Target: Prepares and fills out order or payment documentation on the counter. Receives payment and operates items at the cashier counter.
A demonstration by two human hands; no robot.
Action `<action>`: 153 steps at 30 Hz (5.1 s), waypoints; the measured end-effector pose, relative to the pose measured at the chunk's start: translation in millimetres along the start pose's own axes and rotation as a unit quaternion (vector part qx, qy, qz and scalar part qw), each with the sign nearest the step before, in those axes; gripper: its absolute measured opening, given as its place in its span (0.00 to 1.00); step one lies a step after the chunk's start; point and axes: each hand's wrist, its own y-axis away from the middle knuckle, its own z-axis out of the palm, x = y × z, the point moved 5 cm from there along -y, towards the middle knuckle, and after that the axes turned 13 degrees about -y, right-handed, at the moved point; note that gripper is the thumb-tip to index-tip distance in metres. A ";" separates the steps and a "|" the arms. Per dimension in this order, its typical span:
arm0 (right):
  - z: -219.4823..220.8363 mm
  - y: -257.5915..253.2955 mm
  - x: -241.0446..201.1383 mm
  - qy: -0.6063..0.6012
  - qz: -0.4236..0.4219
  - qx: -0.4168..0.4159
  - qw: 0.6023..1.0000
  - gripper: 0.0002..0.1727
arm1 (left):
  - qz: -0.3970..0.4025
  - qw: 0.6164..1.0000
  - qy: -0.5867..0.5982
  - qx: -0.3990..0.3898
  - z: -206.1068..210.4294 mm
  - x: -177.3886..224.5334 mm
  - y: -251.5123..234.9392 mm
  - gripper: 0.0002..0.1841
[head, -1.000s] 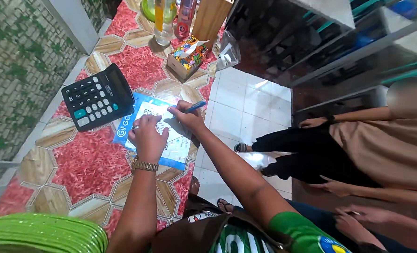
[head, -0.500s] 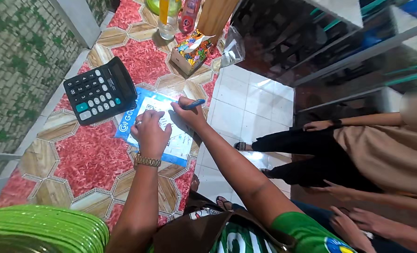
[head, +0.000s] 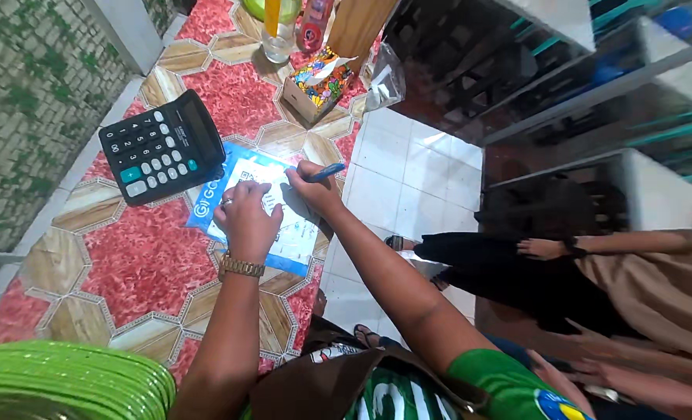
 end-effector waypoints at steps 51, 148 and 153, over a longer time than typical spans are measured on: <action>1.2 0.0 0.7 0.071 -0.028 0.037 0.996 0.22 | -0.010 1.000 -0.002 -0.008 1.4 -0.7 0.7 0.21; -1.2 28.5 -5.9 0.068 -0.001 0.031 0.997 0.23 | 0.027 0.999 -0.010 -0.018 1.2 1.6 3.5 0.34; -1.2 29.2 -4.4 0.100 -0.011 0.035 0.994 0.23 | 0.026 0.999 -0.012 -0.018 2.6 1.0 3.6 0.34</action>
